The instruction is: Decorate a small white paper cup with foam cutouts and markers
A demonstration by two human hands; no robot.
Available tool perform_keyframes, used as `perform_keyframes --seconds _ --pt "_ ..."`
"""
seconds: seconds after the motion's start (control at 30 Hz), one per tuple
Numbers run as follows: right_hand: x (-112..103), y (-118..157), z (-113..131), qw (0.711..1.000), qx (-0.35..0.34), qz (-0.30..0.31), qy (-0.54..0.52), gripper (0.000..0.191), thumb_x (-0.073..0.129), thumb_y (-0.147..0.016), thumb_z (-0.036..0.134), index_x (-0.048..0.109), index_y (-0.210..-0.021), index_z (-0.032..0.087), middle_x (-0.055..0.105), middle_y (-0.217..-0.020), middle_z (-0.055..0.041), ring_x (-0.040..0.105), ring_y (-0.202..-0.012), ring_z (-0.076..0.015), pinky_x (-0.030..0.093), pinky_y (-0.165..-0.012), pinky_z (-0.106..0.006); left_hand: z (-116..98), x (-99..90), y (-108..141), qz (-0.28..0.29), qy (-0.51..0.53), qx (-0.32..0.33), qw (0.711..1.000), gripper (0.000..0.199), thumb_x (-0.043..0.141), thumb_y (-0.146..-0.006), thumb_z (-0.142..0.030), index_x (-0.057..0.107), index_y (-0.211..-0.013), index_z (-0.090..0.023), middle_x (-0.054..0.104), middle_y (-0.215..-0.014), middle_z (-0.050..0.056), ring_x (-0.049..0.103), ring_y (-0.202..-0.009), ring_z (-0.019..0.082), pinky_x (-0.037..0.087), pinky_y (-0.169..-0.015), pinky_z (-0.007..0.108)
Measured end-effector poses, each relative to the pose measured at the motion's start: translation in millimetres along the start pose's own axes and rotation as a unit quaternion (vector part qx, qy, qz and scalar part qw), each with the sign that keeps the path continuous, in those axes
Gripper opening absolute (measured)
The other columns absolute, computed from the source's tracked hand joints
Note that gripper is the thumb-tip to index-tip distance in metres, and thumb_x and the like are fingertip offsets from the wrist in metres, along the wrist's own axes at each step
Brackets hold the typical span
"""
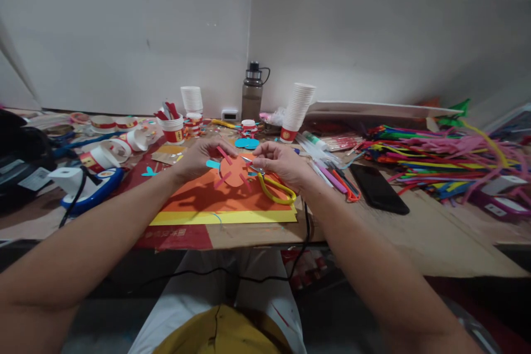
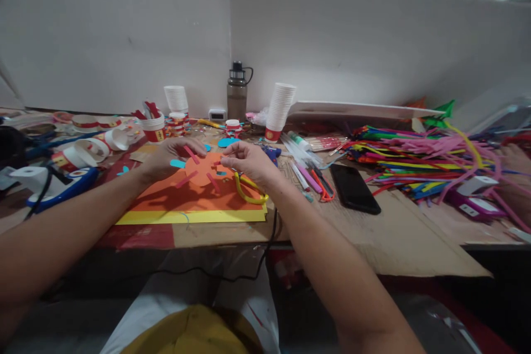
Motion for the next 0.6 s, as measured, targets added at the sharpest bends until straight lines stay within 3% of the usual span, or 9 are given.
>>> perform_keyframes --seconds 0.23,0.6 --pt "2.9 -1.8 -2.8 1.000 0.009 0.004 -0.003 0.028 0.081 -0.062 0.023 0.061 -0.082 0.019 0.063 -0.067 0.0038 0.060 -0.066 -0.0090 0.045 -0.063 -0.023 -2.6 5.6 0.5 0.045 -0.018 -0.012 0.999 0.024 0.083 -0.060 -0.036 0.074 -0.073 -0.018 0.072 -0.083 0.009 0.066 -0.079 0.020 0.052 -0.073 0.031" --pt "5.4 -3.4 -8.1 0.999 -0.006 0.016 0.032 0.025 0.078 -0.067 0.022 0.060 -0.085 0.018 0.063 -0.070 0.0026 0.062 -0.069 -0.0103 0.048 -0.067 -0.025 1.9 5.7 3.0 0.050 -0.011 -0.026 0.998 0.024 0.084 -0.061 -0.034 0.075 -0.077 -0.019 0.072 -0.083 0.008 0.066 -0.078 0.018 0.050 -0.072 0.029"
Point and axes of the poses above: each hand's wrist, its own y-axis away from the middle knuckle, its own x-axis out of the palm, z = x × y, the point moved 4 cm from there along -y, towards the middle knuckle
